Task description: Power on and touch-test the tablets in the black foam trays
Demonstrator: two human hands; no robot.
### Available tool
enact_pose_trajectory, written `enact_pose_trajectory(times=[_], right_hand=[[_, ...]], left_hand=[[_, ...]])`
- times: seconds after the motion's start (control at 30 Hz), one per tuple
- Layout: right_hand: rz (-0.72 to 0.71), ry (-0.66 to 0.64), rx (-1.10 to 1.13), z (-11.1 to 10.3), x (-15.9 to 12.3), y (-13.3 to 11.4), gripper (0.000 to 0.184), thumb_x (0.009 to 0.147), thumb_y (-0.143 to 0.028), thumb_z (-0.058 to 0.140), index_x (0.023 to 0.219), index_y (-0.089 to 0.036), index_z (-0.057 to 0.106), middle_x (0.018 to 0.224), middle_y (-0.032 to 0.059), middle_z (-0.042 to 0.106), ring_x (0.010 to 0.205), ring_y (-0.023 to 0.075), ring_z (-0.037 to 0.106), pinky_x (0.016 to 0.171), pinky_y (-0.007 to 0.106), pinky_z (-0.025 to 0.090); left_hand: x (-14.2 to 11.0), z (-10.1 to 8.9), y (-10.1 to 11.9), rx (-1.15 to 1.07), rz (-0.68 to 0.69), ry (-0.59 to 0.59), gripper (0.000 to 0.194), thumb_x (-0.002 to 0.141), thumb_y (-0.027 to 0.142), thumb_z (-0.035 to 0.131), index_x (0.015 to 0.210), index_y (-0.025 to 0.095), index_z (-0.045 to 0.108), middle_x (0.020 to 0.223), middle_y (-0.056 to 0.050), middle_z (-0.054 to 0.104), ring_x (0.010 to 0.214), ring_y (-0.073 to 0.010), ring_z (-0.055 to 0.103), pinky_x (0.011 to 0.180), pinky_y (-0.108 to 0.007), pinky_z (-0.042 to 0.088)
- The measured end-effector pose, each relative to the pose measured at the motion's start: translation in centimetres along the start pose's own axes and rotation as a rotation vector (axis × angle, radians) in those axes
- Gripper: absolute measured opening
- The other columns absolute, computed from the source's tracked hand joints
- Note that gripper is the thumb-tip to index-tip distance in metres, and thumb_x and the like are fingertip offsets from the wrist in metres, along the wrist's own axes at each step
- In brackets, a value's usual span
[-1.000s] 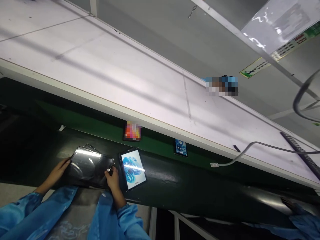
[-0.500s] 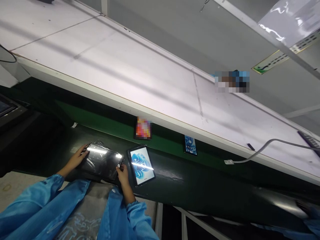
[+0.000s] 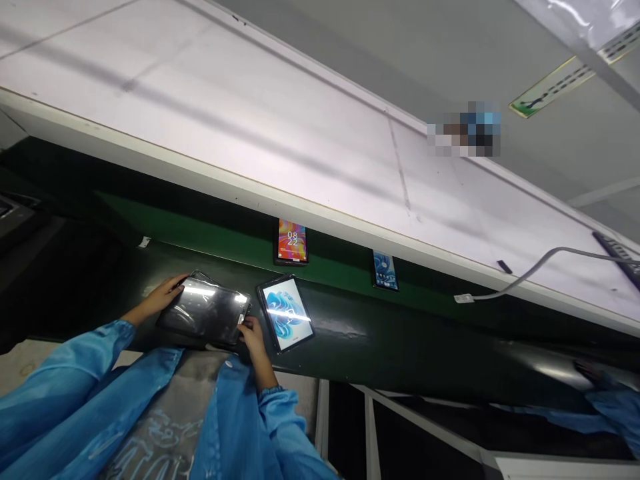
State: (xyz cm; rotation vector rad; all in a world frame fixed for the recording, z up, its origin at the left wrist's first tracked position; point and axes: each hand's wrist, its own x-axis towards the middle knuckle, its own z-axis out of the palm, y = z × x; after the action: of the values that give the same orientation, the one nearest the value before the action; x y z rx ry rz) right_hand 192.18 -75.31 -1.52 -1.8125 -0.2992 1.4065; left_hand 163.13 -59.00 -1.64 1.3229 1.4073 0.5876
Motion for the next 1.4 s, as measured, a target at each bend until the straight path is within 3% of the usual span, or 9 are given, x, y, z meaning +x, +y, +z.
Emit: enact_pose_trajectory(times=[0.2, 0.33, 0.5, 0.57, 0.67, 0.8, 1.13, 1.4], right_hand=[[0.009, -0.044, 0.042, 0.8, -2.0, -1.2, 0.048, 0.055, -0.039, 0.081, 0.095, -0.017, 0.066, 0.08, 0.0002, 0.063, 0.072, 0.0166, 0.061, 0.049, 0.02, 0.046], [-0.037, -0.163, 0.081, 1.5, -5.6, -3.8, 0.048, 0.061, -0.047, 0.081, 0.097, -0.018, 0.068, 0.085, 0.0008, 0.063, 0.071, 0.0149, 0.06, 0.048, 0.02, 0.05], [-0.08, -0.313, 0.245, 2.2, -12.3, -8.8, 0.046, 0.07, -0.047, 0.082, 0.104, -0.02, 0.068, 0.085, -0.0004, 0.064, 0.068, 0.0137, 0.063, 0.054, 0.025, 0.057], [-0.095, -0.358, 0.278, 2.3, -14.8, -10.8, 0.046, 0.071, -0.046, 0.083, 0.105, -0.021, 0.067, 0.085, 0.0002, 0.066, 0.07, 0.0155, 0.065, 0.057, 0.027, 0.058], [-0.136, -0.421, 0.31, 2.0, -17.8, -12.9, 0.039, 0.073, -0.046, 0.082, 0.1, -0.021, 0.067, 0.083, 0.0006, 0.069, 0.07, 0.0172, 0.068, 0.058, 0.029, 0.059], [-0.151, -0.527, 0.369, 1.4, -20.5, -13.3, 0.035, 0.077, -0.047, 0.079, 0.1, -0.024, 0.067, 0.083, 0.0016, 0.071, 0.062, 0.0175, 0.068, 0.055, 0.032, 0.06], [-0.208, -0.619, 0.372, 0.7, -22.4, -12.9, 0.024, 0.085, -0.042, 0.073, 0.101, -0.025, 0.068, 0.088, 0.003, 0.073, 0.066, 0.0161, 0.07, 0.057, 0.029, 0.06], [-0.17, -0.598, 0.322, 0.5, -22.8, -12.3, 0.038, 0.081, -0.045, 0.076, 0.111, -0.025, 0.064, 0.09, 0.0039, 0.072, 0.069, 0.0181, 0.07, 0.057, 0.031, 0.06]], left_hand=[[-0.2, 0.0, 1.5, 0.096, -0.021, -0.041, 0.049, 0.08, 0.05, 0.058, 0.12, 0.022, 0.064, 0.121, -0.009, 0.062, 0.124, -0.0283, 0.051, 0.113, -0.039, 0.033], [0.3, -0.9, 4.7, 0.124, 0.031, -0.023, 0.05, 0.085, 0.053, 0.049, 0.122, 0.021, 0.062, 0.126, -0.01, 0.06, 0.125, -0.0274, 0.049, 0.114, -0.039, 0.032], [2.0, -4.6, 13.9, 0.282, 0.311, -0.142, 0.052, 0.089, 0.06, 0.042, 0.12, 0.023, 0.063, 0.117, -0.009, 0.062, 0.117, -0.026, 0.053, 0.113, -0.04, 0.033], [2.1, -6.2, 18.2, 0.335, 0.425, -0.202, 0.054, 0.092, 0.06, 0.04, 0.126, 0.023, 0.059, 0.121, -0.009, 0.058, 0.119, -0.0252, 0.051, 0.112, -0.039, 0.034], [1.5, -7.7, 23.9, 0.422, 0.487, -0.348, 0.049, 0.095, 0.056, 0.036, 0.124, 0.022, 0.057, 0.13, -0.009, 0.052, 0.12, -0.0235, 0.049, 0.109, -0.036, 0.037], [0.4, -8.1, 28.4, 0.52, 0.552, -0.502, 0.044, 0.097, 0.049, 0.035, 0.121, 0.021, 0.058, 0.127, -0.009, 0.055, 0.114, -0.0211, 0.052, 0.102, -0.032, 0.041], [-1.2, -8.1, 31.0, 0.576, 0.63, -0.586, 0.039, 0.098, 0.045, 0.034, 0.12, 0.022, 0.057, 0.126, -0.008, 0.057, 0.111, -0.0202, 0.053, 0.099, -0.031, 0.041], [-2.0, -9.0, 32.8, 0.607, 0.654, -0.58, 0.04, 0.096, 0.047, 0.037, 0.12, 0.022, 0.057, 0.127, -0.008, 0.057, 0.114, -0.0216, 0.052, 0.1, -0.032, 0.039]])
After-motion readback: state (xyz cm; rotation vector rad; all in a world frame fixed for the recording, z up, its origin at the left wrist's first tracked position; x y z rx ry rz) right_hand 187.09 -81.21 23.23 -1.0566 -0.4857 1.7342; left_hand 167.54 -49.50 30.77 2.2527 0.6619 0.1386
